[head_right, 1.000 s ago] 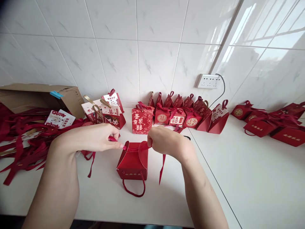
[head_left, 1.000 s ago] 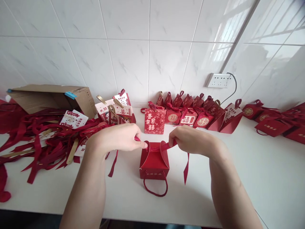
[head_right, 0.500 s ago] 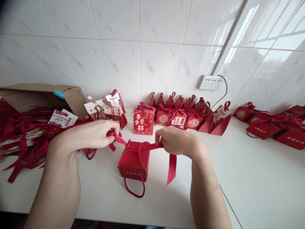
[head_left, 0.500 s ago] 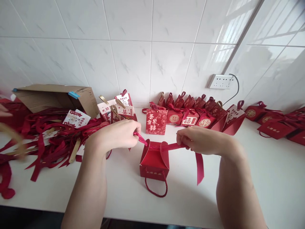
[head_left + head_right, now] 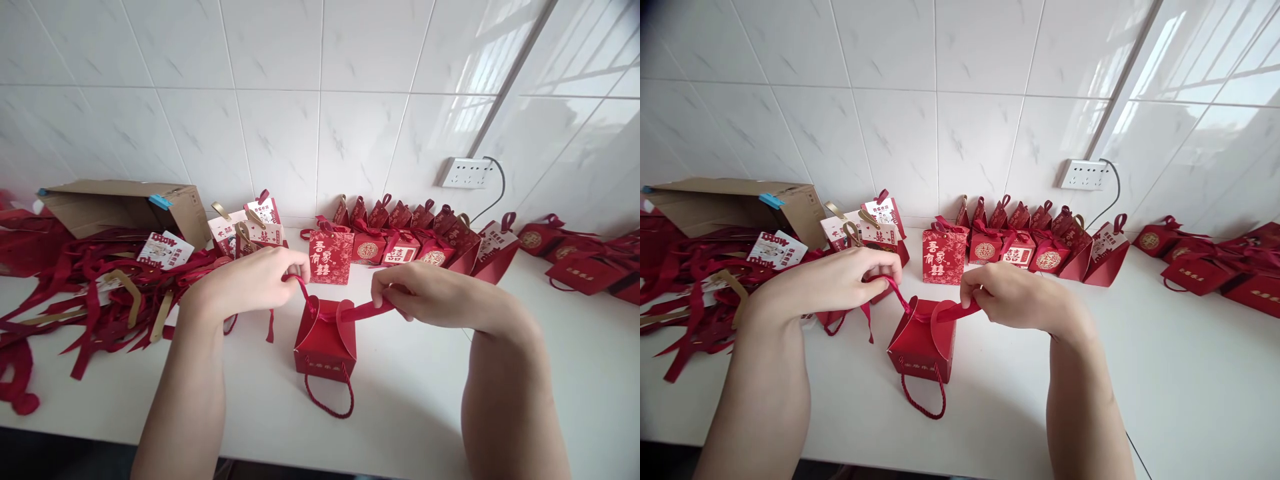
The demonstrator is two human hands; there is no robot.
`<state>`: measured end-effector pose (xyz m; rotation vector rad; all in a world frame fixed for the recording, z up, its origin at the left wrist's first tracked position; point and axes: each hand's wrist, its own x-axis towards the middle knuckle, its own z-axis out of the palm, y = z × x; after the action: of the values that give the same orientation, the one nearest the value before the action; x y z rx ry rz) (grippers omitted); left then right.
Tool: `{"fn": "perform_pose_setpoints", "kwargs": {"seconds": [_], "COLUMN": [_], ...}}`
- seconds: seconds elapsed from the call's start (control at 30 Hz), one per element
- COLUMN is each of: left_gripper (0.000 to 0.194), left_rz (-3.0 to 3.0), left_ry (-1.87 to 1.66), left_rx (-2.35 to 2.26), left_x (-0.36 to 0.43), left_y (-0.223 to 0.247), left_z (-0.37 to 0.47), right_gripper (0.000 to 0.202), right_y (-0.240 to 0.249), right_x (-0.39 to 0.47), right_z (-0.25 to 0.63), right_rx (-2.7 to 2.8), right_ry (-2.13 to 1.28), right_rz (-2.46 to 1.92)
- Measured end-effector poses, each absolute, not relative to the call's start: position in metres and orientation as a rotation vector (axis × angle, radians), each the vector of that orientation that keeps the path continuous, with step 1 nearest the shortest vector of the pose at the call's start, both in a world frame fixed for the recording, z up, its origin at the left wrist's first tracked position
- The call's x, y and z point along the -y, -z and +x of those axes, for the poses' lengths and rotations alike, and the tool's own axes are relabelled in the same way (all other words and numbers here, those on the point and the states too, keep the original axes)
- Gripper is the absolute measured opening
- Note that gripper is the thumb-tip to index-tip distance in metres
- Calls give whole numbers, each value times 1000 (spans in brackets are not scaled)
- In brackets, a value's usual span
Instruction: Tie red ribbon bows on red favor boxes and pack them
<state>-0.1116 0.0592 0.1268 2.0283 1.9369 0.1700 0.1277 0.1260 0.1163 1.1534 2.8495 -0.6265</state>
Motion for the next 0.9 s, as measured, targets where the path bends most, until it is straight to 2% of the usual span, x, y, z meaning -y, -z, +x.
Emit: {"fn": "perform_pose_setpoints", "kwargs": {"seconds": [0.1,0.27,0.4,0.57,0.9], "left_gripper": [14,10,2,14,13], "left_rz": [2078,2110,2104,2132,2369], "left_ry": [-286,-361,-378,-444,-735], "left_rx": [-1972,-1961,-2045,-2165,-2120], "left_x": [-58,-61,-62,-63,-68], "left_y": [-126,-120,-117,-116,-119], "left_z": [-112,-116,-119,-118,-113], "right_gripper": [20,17,19,18,32], "right_y": [-114,-113,-116,-122,-121], "right_x": [-128,-134,-133,-129,-131], "right_z": [129,132,133,133,136], "right_rx": [-2882,-2887,-2992,-3070,-3163], "right_ry": [552,644,876,1184,1069], "right_rz": [1279,1387,1308,1133,883]}}
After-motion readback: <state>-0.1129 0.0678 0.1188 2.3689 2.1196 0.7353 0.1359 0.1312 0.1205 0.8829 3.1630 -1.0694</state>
